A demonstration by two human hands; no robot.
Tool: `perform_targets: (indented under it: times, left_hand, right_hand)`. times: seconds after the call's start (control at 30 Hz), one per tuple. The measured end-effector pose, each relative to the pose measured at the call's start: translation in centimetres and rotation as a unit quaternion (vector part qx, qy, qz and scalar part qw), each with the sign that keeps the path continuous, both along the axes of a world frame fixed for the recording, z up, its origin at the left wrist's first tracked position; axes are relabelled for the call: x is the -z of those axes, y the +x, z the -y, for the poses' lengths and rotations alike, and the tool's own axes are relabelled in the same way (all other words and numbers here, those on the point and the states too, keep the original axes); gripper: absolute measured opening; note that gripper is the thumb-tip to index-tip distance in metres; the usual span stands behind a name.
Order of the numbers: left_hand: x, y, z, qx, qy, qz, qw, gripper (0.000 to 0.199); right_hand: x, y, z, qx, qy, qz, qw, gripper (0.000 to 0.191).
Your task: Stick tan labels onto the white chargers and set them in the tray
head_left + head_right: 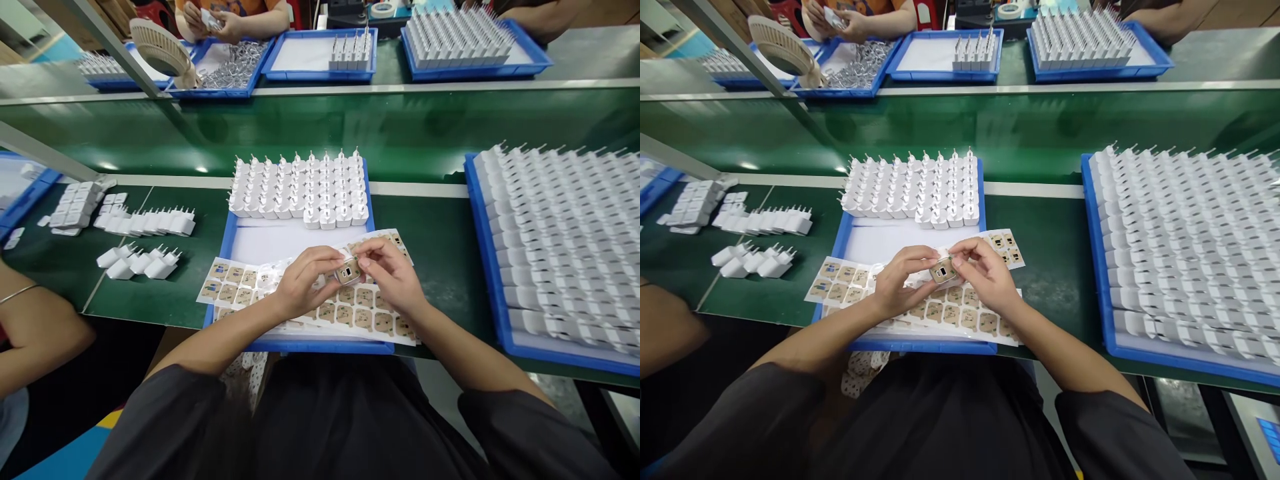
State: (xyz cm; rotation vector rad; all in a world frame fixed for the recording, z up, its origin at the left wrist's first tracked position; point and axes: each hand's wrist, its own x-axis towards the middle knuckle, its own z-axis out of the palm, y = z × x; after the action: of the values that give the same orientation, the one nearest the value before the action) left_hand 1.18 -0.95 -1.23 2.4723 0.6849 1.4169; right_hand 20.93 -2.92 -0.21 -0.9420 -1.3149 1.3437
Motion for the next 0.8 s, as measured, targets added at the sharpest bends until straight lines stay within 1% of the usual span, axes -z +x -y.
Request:
perform_targets:
  times: [0.07,0.13,0.17,0.23,0.3,0.33,0.37,0.43,0.47,0.53,0.6,0.7,0.8]
  left_hand:
    - [0.0,0.0,0.0,0.015,-0.002,0.001,1.0,0.042]
    - [0.0,0.1,0.1,0.021,-0.012,0.005,1.0,0.044]
    - [0.1,0.2,0.2,0.018,-0.021,0.006,1.0,0.046]
    - [0.1,0.2,0.3,0.0,-0.042,0.004,0.999,0.049]
    - [0.3,0.1,0.2,-0.027,-0.071,-0.002,0.997,0.048]
    - [0.4,0.0,0.1,-0.04,-0.089,-0.002,0.995,0.047]
    - [0.4,-0.1,-0.2,-0.053,-0.106,0.0,0.993,0.045]
    - [0.6,-0.5,-0.8,-0.067,-0.131,0.007,0.989,0.044]
    - [0.7,-0.7,-1.2,-0.071,-0.133,0.011,0.988,0.044]
    - [0.8,-1.1,-2.0,-0.076,-0.117,0.015,0.99,0.042]
    - [0.9,-1.5,-2.8,-0.077,-0.083,0.014,0.993,0.036]
    - [1.2,-1.9,-3.8,-0.093,-0.045,0.004,0.995,0.03]
    - [1.4,-2.5,-4.7,-0.123,-0.05,-0.029,0.991,0.038]
  right_hand:
    - [-0.4,0.3,-0.1,0.029,0.052,0.069,0.996,0.008]
    - [-0.5,0.6,-0.1,0.058,0.125,0.144,0.98,0.005]
    - [-0.4,0.6,-0.2,0.078,0.173,0.182,0.965,0.004]
    - [0.0,0.6,-0.3,0.114,0.275,0.252,0.921,0.006]
    - [0.3,0.4,-0.1,0.109,0.36,0.304,0.875,0.006]
    - [0.4,0.2,0.1,0.086,0.391,0.317,0.86,0.006]
    - [0.4,0.0,0.4,0.052,0.412,0.323,0.85,0.006]
    - [0.0,-0.6,1.3,-0.042,0.426,0.312,0.848,0.009]
    - [-0.2,-1.0,2.0,-0.09,0.419,0.305,0.85,0.01]
    - [-0.6,-2.2,3.5,-0.175,0.379,0.317,0.851,0.012]
    - [-0.5,-4.1,5.3,-0.239,0.331,0.35,0.843,0.014]
    - [0.8,-8.5,7.7,-0.323,0.29,0.372,0.821,0.018]
    - [3.6,-14.5,9.6,-0.403,0.29,0.369,0.785,0.024]
